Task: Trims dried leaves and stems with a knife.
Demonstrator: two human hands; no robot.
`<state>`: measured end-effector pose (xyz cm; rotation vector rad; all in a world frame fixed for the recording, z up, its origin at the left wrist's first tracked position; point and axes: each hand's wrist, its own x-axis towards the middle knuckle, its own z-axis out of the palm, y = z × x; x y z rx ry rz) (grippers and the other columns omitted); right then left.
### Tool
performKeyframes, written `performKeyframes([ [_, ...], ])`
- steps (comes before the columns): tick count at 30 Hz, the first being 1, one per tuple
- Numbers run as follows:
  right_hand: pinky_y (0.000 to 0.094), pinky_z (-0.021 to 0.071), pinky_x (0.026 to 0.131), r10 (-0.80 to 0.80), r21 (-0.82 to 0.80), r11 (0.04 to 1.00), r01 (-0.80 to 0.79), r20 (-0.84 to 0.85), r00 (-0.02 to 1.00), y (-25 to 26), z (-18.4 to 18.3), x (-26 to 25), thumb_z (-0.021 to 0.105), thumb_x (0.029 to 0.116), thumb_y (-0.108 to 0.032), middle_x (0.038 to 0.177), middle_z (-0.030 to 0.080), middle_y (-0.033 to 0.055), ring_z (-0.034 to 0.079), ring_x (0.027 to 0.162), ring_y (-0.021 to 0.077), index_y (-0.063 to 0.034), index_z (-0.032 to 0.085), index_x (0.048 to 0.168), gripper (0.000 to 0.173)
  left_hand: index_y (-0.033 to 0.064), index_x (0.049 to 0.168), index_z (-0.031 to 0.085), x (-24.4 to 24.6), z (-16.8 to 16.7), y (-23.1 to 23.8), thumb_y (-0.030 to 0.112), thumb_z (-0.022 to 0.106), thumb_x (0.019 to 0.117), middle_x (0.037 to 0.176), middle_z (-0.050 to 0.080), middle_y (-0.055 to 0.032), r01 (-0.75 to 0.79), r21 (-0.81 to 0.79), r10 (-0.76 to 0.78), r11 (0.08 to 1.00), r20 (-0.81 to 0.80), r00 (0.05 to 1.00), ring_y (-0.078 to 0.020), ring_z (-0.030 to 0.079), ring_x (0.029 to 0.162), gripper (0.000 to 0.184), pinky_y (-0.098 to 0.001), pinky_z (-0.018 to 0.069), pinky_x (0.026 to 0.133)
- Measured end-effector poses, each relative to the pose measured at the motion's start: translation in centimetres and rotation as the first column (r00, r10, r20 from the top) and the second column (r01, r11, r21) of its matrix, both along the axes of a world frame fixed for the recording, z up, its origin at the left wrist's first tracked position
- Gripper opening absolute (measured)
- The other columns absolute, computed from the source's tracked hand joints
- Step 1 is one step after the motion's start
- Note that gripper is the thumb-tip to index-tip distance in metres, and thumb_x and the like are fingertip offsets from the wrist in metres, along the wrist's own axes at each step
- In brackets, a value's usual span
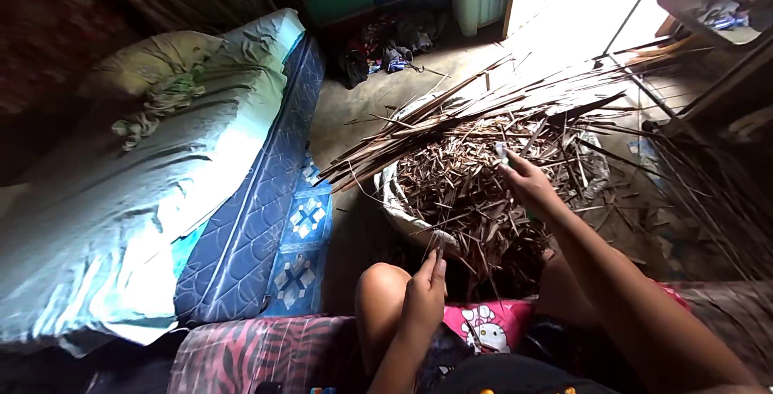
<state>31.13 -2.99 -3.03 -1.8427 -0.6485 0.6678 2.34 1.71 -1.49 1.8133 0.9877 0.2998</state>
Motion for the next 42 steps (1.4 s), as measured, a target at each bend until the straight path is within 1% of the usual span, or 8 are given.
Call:
performKeyframes([
  [5,0.0339,0.0507,0.063,0.254,-0.003,0.966,-0.257,-0.134,0.958,-1.7,1.1,-2.5,0.051,0.1084,-0.023,0.101,0.064,0.0126,0.056,0.068,0.0147,-0.0118,0.034,0.160,0.055,-0.0016,0.145,0.053,0.0,0.1,0.6,0.022,0.039,0.1117,0.066,0.054,0.0042,-0.030,-0.149,0.038,0.988,0.046,0.998,-0.0030,0.043,0.050,0.043,-0.0202,0.0391,0.048],
  [10,0.0283,0.0507,0.063,0.568,0.109,0.814,-0.570,-0.347,0.746,-2.9,1.4,-8.0,0.052,0.1065,-0.020,0.105,0.066,0.0081,0.057,0.068,0.0095,-0.0138,0.037,0.159,0.055,-0.0047,0.144,0.052,0.6,0.0,0.5,0.020,0.047,0.1096,0.066,0.056,0.0038,-0.032,-0.127,0.039,0.991,0.058,0.998,-0.0021,0.045,0.050,0.043,-0.0193,0.0398,0.049],
  [13,0.0251,0.0500,0.053,0.629,0.182,0.764,-0.619,-0.426,0.651,-2.9,1.5,-9.7,0.053,0.1066,-0.021,0.087,0.063,0.0043,0.056,0.057,0.0083,-0.0165,0.033,0.161,0.058,-0.0038,0.138,0.058,0.7,0.1,0.5,0.020,0.052,0.1078,0.080,0.065,-0.0019,-0.044,-0.079,0.047,0.996,0.044,0.998,-0.0021,0.050,0.055,0.039,-0.0200,0.0435,0.052],
  [19,0.0252,0.0482,0.054,0.640,0.129,0.745,-0.655,-0.416,0.646,-2.5,1.6,-10.0,0.053,0.1079,-0.021,0.091,0.064,0.0054,0.054,0.058,0.0082,-0.0183,0.031,0.163,0.059,-0.0046,0.139,0.058,0.7,0.3,0.2,0.019,0.058,0.1056,0.098,0.071,-0.0086,-0.064,-0.024,0.064,0.998,0.018,0.998,-0.0022,0.054,0.060,0.041,-0.0202,0.0469,0.056],
  [27,0.0255,0.0490,0.058,0.413,0.113,0.910,-0.398,-0.301,0.860,-1.5,1.9,-7.6,0.055,0.1063,-0.019,0.105,0.066,0.0082,0.055,0.064,0.0069,-0.0080,0.039,0.158,0.055,0.0004,0.140,0.060,0.4,-0.3,-0.5,0.019,0.059,0.1041,0.090,0.072,-0.0061,0.007,0.087,-0.009,0.996,0.015,1.000,-0.0026,0.058,0.061,0.041,-0.0211,0.0523,0.065],
  [35,0.0226,0.0477,0.047,-0.050,0.254,0.957,0.139,-0.330,0.943,-1.0,2.0,-1.7,0.051,0.1095,-0.019,0.079,0.060,0.0048,0.052,0.051,0.0079,-0.0104,0.035,0.160,0.054,-0.0018,0.142,0.057,-0.1,-0.3,-0.3,0.020,0.047,0.1088,0.065,0.056,0.0057,0.033,-0.050,-0.031,0.998,0.057,0.998,-0.0012,0.048,0.053,0.041,-0.0187,0.0436,0.054],
  [39,0.0262,0.0500,0.056,0.354,0.169,0.934,-0.313,-0.351,0.867,-3.0,2.7,-5.1,0.051,0.1060,-0.017,0.101,0.065,0.0067,0.056,0.064,0.0090,-0.0124,0.034,0.161,0.057,-0.0008,0.144,0.053,-0.3,-0.2,0.3,0.019,0.038,0.1111,0.064,0.056,0.0045,0.033,-0.259,-0.005,0.965,0.110,0.994,-0.0016,0.041,0.044,0.042,-0.0186,0.0378,0.043],
  [42,0.0274,0.0509,0.056,0.590,0.178,0.799,-0.575,-0.422,0.689,-3.6,1.9,-9.0,0.054,0.1047,-0.019,0.097,0.066,0.0065,0.057,0.062,0.0092,-0.0150,0.033,0.161,0.060,-0.0017,0.130,0.061,-0.2,-0.3,0.3,0.021,0.038,0.1113,0.065,0.058,0.0026,0.033,-0.286,-0.001,0.958,0.113,0.994,-0.0011,0.040,0.043,0.037,-0.0181,0.0368,0.043],
])
